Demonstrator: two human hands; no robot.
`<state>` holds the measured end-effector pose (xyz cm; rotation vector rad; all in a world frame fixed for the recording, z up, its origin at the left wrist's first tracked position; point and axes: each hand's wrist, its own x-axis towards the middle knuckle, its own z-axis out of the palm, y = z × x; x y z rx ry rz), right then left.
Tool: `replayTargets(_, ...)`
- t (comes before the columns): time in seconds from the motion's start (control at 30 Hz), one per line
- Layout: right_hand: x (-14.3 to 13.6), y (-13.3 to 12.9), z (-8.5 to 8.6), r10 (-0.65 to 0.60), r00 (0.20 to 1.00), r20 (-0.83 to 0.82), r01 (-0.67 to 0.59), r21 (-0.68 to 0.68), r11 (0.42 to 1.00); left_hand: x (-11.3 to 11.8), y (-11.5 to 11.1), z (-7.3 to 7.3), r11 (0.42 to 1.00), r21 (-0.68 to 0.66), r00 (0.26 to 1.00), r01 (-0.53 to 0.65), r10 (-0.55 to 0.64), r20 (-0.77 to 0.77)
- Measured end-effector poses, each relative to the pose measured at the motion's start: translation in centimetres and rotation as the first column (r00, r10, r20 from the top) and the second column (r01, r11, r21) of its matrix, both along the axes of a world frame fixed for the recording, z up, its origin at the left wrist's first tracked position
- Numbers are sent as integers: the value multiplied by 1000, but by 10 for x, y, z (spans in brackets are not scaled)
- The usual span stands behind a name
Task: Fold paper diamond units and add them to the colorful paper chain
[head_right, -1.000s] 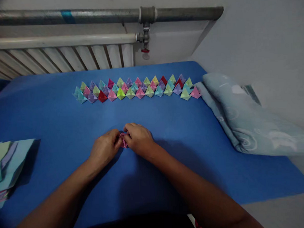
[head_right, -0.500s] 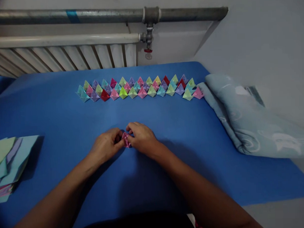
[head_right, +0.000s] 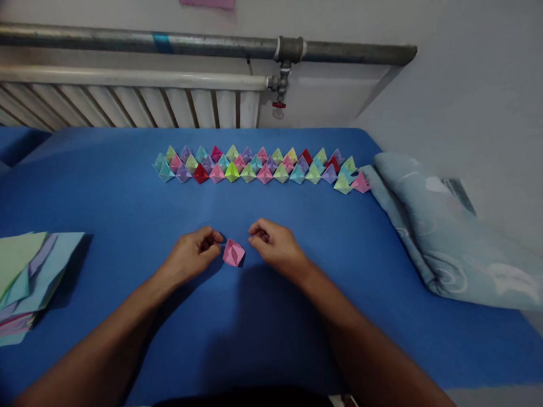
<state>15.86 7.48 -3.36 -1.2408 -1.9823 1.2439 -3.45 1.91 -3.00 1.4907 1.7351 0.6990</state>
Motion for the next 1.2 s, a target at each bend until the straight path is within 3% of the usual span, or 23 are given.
replayTargets(0.2,5,-16,26,283,959,31,-278,-109,954,-2,2,-3,1000,7,1000,13,-13,-3)
replayTargets(0.3,3,-20,23,382,923,49,-382,1,924,-3,1,-5,1000,-20,999,12,-11,49)
replayTargets(0.5,0,-18,7,435,890,134,-455,241,857,-3,-2,-1,996,-91,984,9,7,175)
replayTargets(0.6,1,-19,12,414,899,144,-438,329,837,-4,-3,3,992,-124,943,8,34,330)
replayTargets(0.77,2,-23,22,338,930,146,-366,468,804,0,-4,9,973,-226,805,56,90,586)
replayTargets(1.03,-2,-30,27,362,909,207,-416,492,765,9,-7,5,972,-236,699,12,161,696)
replayTargets(1.1,-2,-30,28,368,916,161,-398,489,776,8,-7,4,973,-230,671,-1,171,721)
replayTargets(1.2,-3,-29,28,204,979,10,-182,498,848,7,-6,4,975,-216,650,-45,193,735)
